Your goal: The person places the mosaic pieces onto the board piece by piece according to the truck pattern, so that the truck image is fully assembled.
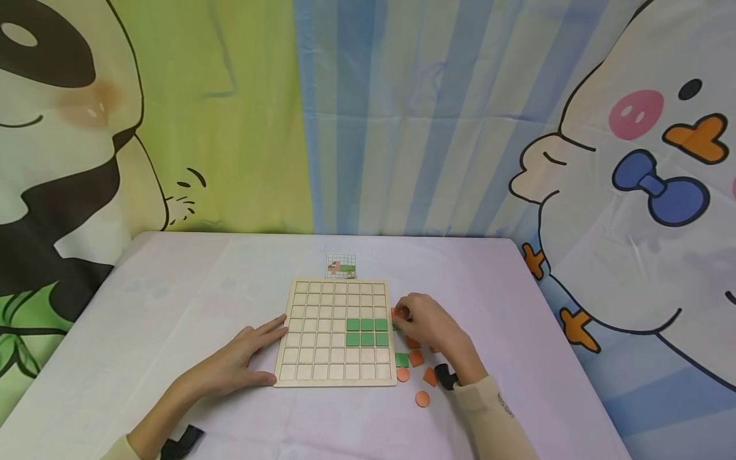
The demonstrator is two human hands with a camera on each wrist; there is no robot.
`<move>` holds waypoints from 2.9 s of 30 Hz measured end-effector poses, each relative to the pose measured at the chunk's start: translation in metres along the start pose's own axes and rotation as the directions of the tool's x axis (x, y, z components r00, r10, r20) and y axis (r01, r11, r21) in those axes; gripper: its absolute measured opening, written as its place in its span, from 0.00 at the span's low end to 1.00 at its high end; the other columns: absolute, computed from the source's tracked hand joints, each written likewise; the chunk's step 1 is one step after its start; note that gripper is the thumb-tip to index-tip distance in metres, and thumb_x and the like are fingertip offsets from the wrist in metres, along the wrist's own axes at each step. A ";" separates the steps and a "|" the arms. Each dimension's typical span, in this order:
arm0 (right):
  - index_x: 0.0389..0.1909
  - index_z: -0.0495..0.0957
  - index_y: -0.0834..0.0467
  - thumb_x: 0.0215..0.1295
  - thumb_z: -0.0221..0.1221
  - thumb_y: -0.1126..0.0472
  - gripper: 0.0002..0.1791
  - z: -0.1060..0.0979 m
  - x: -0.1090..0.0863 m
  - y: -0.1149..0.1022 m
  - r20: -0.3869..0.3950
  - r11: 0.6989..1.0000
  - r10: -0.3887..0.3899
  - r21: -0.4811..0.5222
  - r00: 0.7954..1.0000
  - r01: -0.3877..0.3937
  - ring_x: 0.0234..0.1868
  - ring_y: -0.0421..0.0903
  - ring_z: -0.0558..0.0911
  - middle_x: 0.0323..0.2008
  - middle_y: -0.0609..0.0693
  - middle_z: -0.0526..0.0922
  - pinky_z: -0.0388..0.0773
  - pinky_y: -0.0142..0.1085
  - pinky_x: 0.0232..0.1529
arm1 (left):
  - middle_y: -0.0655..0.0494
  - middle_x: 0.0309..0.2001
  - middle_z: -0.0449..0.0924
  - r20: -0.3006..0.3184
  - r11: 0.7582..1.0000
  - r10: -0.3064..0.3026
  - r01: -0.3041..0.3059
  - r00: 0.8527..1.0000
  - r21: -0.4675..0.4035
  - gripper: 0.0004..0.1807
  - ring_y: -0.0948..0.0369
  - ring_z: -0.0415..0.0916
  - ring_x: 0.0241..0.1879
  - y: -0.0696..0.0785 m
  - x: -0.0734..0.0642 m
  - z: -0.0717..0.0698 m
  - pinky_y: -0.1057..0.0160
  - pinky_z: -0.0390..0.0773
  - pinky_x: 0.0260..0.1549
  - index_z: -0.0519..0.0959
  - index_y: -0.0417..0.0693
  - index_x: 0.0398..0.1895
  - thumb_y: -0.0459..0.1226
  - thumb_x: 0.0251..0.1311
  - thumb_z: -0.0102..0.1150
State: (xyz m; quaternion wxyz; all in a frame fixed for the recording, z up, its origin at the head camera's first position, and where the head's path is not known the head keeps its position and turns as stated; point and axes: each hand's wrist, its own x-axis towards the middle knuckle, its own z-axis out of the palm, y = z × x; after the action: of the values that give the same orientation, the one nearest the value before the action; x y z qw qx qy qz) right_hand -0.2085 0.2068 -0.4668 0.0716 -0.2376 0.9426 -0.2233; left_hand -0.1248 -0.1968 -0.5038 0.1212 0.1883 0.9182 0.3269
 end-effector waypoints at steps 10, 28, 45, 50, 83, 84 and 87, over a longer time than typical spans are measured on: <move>0.45 0.88 0.58 0.70 0.68 0.59 0.08 0.002 -0.006 0.008 0.039 0.998 0.070 -0.007 0.997 -0.070 0.32 0.39 0.76 0.32 0.43 0.83 0.75 0.32 0.35 | 0.57 0.86 0.54 0.002 1.000 -0.011 0.011 1.000 -0.012 0.51 0.62 0.62 0.54 0.001 -0.001 0.000 0.62 0.71 0.56 0.69 0.49 0.80 0.47 0.51 0.81; 0.44 0.87 0.57 0.66 0.72 0.60 0.08 0.005 -0.012 0.010 0.036 0.995 0.099 0.004 0.994 -0.099 0.33 0.40 0.76 0.33 0.43 0.83 0.76 0.32 0.35 | 0.57 0.86 0.54 0.003 1.000 -0.003 0.003 1.000 -0.013 0.51 0.61 0.62 0.55 0.001 0.000 0.000 0.62 0.71 0.56 0.69 0.49 0.79 0.47 0.51 0.81; 0.43 0.87 0.59 0.65 0.72 0.63 0.08 0.005 -0.015 0.009 0.041 0.997 0.077 0.012 0.996 -0.078 0.33 0.40 0.76 0.32 0.44 0.82 0.76 0.32 0.36 | 0.54 0.86 0.55 -0.008 1.000 0.014 -0.014 1.000 -0.021 0.50 0.62 0.62 0.53 0.002 -0.003 -0.001 0.63 0.70 0.54 0.69 0.47 0.79 0.46 0.52 0.81; 0.43 0.87 0.58 0.64 0.73 0.62 0.09 0.005 -0.016 0.009 0.044 0.996 0.086 -0.003 0.995 -0.086 0.33 0.39 0.76 0.32 0.43 0.82 0.76 0.32 0.36 | 0.54 0.86 0.54 -0.003 1.000 0.007 -0.007 1.000 -0.017 0.50 0.62 0.62 0.53 0.002 -0.002 -0.001 0.63 0.70 0.54 0.69 0.47 0.79 0.46 0.52 0.81; 0.47 0.87 0.60 0.63 0.73 0.62 0.13 0.004 -0.013 0.009 0.074 0.994 0.106 -0.002 0.992 -0.106 0.34 0.41 0.76 0.33 0.46 0.84 0.76 0.34 0.37 | 0.55 0.86 0.54 -0.003 1.000 -0.001 0.001 1.000 -0.021 0.51 0.62 0.62 0.52 0.003 -0.002 -0.002 0.64 0.70 0.53 0.69 0.47 0.79 0.46 0.51 0.82; 0.47 0.87 0.60 0.63 0.73 0.62 0.13 0.004 -0.013 0.009 0.073 0.995 0.104 -0.003 0.992 -0.104 0.34 0.40 0.76 0.33 0.46 0.84 0.76 0.34 0.37 | 0.55 0.86 0.54 -0.001 1.000 -0.004 0.004 1.000 -0.021 0.51 0.62 0.62 0.52 0.003 -0.001 -0.001 0.64 0.70 0.53 0.69 0.48 0.79 0.46 0.51 0.81; 0.47 0.87 0.60 0.64 0.73 0.62 0.12 0.004 -0.013 0.009 0.073 0.995 0.101 -0.001 0.992 -0.101 0.34 0.40 0.76 0.33 0.45 0.84 0.76 0.34 0.36 | 0.55 0.86 0.54 -0.001 1.000 -0.004 0.004 1.000 -0.023 0.51 0.62 0.62 0.52 0.002 -0.001 -0.001 0.65 0.70 0.52 0.69 0.48 0.79 0.47 0.51 0.81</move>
State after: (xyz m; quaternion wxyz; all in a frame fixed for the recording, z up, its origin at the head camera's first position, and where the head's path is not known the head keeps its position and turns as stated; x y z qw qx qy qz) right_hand -0.1993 0.2185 -0.4741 0.1174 -0.1974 0.9499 -0.2119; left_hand -0.1236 -0.1958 -0.5019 0.1234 0.1847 0.9149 0.3371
